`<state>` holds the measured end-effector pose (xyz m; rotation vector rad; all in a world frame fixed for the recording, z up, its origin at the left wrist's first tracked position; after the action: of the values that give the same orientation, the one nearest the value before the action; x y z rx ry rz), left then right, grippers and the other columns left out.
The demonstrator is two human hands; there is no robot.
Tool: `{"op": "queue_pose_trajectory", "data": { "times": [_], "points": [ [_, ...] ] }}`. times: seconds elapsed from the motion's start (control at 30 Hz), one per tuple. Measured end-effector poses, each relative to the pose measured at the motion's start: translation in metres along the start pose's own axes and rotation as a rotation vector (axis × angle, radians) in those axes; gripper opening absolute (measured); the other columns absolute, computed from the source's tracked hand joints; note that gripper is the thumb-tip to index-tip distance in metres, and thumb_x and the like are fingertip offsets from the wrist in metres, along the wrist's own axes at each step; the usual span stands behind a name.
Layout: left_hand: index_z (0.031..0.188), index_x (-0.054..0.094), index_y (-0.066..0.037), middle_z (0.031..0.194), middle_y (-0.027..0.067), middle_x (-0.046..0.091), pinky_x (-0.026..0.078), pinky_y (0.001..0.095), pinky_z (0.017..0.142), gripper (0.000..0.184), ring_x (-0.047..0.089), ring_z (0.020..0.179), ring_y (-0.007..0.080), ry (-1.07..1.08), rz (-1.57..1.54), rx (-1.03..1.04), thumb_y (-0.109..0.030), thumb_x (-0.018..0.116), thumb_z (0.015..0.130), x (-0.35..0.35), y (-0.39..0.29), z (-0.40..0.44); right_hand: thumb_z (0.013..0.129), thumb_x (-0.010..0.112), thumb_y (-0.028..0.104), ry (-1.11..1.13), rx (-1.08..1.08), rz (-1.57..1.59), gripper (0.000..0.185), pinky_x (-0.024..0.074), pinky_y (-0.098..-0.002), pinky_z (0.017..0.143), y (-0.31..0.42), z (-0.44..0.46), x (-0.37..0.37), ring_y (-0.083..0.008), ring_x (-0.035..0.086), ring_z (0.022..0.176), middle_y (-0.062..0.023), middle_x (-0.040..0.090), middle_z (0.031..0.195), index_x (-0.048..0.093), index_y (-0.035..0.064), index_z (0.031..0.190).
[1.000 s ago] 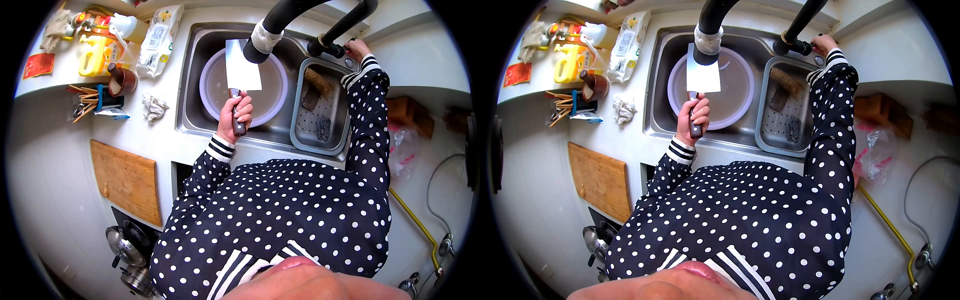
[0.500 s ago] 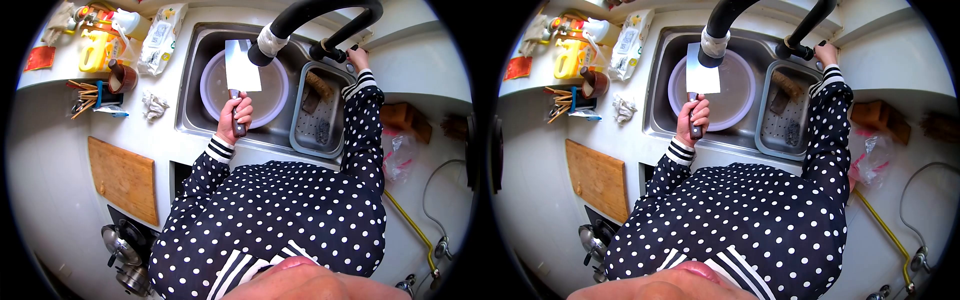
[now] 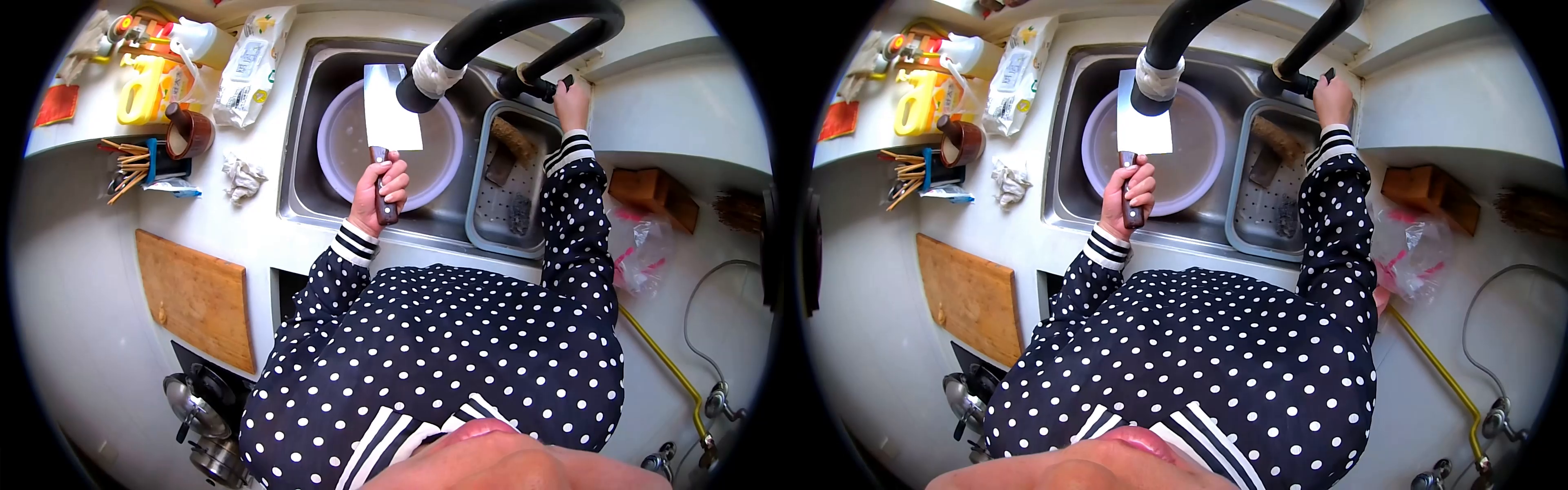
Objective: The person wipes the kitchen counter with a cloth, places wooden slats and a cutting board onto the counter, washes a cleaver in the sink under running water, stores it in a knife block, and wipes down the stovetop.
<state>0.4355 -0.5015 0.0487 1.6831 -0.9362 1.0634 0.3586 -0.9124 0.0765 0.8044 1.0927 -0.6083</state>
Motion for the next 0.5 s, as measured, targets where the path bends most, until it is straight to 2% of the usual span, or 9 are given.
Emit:
{"op": "queue_pose_trajectory", "data": {
  "times": [0.13, 0.23, 0.33, 0.43, 0.5],
  "points": [
    [0.096, 0.044, -0.002, 0.063, 0.0011, 0.035, 0.033, 0.0188, 0.041, 0.011, 0.034, 0.047, 0.0068, 0.020, -0.005, -0.011, -0.007, 0.040, 0.087, 0.005, 0.001, 0.004, 0.081, 0.049, 0.028, -0.059, -0.032, 0.033, 0.032, 0.0458, -0.0382, 0.062, 0.003, -0.005, -0.008, -0.0298, 0.061, 0.063, -0.0154, 0.061, 0.062, 0.062, -0.0006, 0.078],
    [0.096, 0.043, -0.002, 0.063, 0.0011, 0.035, 0.033, 0.0187, 0.041, 0.011, 0.033, 0.047, 0.0067, 0.026, -0.007, -0.008, -0.007, 0.041, 0.086, 0.007, 0.000, 0.007, 0.082, 0.051, 0.028, 0.096, 0.147, 0.215, 0.028, 0.0460, -0.0319, 0.055, -0.015, -0.006, 0.002, -0.0204, 0.061, 0.058, -0.0113, 0.063, 0.062, 0.063, 0.0019, 0.082],
    [0.096, 0.043, -0.003, 0.063, 0.0010, 0.035, 0.033, 0.0186, 0.041, 0.010, 0.033, 0.047, 0.0066, 0.023, -0.020, -0.004, -0.007, 0.041, 0.086, 0.005, -0.001, 0.007, 0.081, 0.052, 0.025, 0.117, 0.309, 0.532, 0.027, 0.0478, -0.0305, 0.057, -0.034, -0.011, 0.015, -0.0196, 0.062, 0.057, -0.0125, 0.063, 0.064, 0.063, 0.0010, 0.083],
    [0.095, 0.042, -0.003, 0.062, 0.0010, 0.035, 0.033, 0.0184, 0.040, 0.010, 0.033, 0.047, 0.0066, 0.013, -0.032, 0.001, -0.006, 0.041, 0.086, 0.005, -0.001, 0.008, 0.082, 0.054, 0.022, 0.160, 0.308, 0.617, 0.023, 0.0470, -0.0260, 0.054, -0.034, -0.011, 0.017, -0.0134, 0.061, 0.056, -0.0089, 0.063, 0.064, 0.063, 0.0010, 0.085],
    [0.095, 0.042, -0.003, 0.062, 0.0009, 0.035, 0.033, 0.0184, 0.040, 0.010, 0.033, 0.047, 0.0066, 0.005, -0.035, 0.001, -0.006, 0.041, 0.086, 0.004, -0.001, 0.008, 0.082, 0.054, 0.020, 0.174, 0.330, 0.661, 0.023, 0.0466, -0.0256, 0.053, -0.037, -0.012, 0.020, -0.0128, 0.060, 0.055, -0.0082, 0.063, 0.065, 0.063, -0.0002, 0.086]
  ]
}}
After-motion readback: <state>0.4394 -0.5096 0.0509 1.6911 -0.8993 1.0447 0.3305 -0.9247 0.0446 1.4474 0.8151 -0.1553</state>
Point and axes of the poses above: each hand's wrist, its own z-axis towards the middle knuckle, its own x-axis out of the palm, y = z × x, the point moved 10 cm from there along z, towards the middle knuckle
